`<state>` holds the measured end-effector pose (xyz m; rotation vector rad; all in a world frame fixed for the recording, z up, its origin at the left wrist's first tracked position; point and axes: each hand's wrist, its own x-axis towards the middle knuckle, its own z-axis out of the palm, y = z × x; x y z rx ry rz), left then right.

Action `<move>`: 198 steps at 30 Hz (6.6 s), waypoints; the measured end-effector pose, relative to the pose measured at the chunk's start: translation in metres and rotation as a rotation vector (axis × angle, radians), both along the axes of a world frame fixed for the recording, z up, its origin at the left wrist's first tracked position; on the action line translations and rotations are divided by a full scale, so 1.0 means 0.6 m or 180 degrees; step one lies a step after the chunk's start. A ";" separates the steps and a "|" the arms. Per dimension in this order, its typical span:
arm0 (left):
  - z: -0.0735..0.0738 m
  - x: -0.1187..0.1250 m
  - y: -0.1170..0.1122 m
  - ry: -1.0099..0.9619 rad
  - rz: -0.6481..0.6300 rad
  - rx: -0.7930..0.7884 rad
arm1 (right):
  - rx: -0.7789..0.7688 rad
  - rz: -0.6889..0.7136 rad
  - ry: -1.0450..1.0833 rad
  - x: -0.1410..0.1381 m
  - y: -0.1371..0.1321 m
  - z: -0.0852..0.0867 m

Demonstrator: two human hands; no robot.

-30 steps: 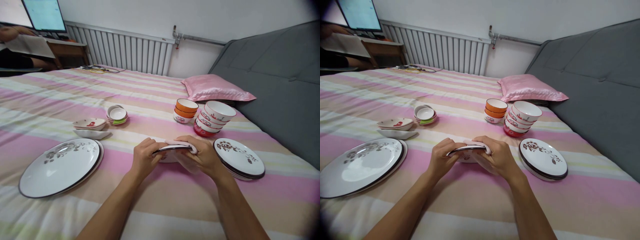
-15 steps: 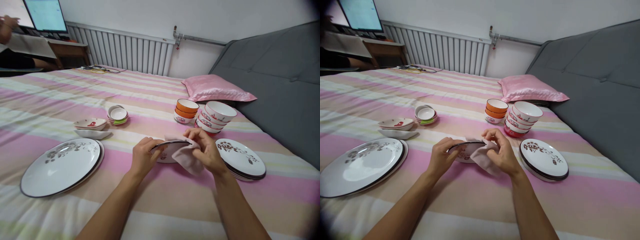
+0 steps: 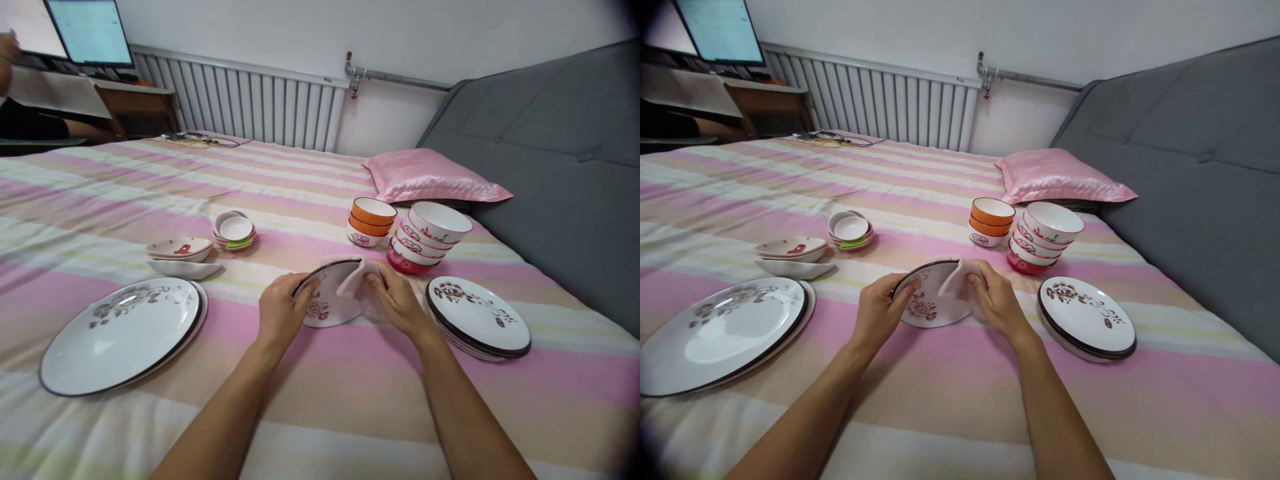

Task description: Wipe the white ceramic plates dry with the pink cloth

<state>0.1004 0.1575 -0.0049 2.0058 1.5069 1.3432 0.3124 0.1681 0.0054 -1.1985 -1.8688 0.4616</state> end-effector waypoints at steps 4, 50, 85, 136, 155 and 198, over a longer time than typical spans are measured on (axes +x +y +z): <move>0.002 0.000 0.000 0.0100 -0.0011 0.0118 | 0.0270 -0.0259 -0.0091 -0.002 0.002 -0.009; 0.005 0.001 -0.010 0.0984 -0.0633 0.1062 | 0.1653 0.0133 -0.1228 -0.048 -0.050 0.045; 0.010 -0.011 0.003 0.0265 -0.0163 -0.0392 | -0.0212 -0.0145 0.0699 -0.012 0.003 -0.010; 0.017 -0.017 0.002 -0.0024 -0.1421 -0.0707 | 0.0481 0.0536 -0.0221 -0.035 -0.040 0.040; 0.004 -0.026 0.015 -0.0879 -0.0862 -0.1227 | -0.0707 0.0497 0.0960 -0.016 0.009 -0.027; 0.019 -0.018 0.003 -0.0680 -0.1090 -0.0870 | -0.0044 0.0391 0.0536 -0.039 -0.021 0.007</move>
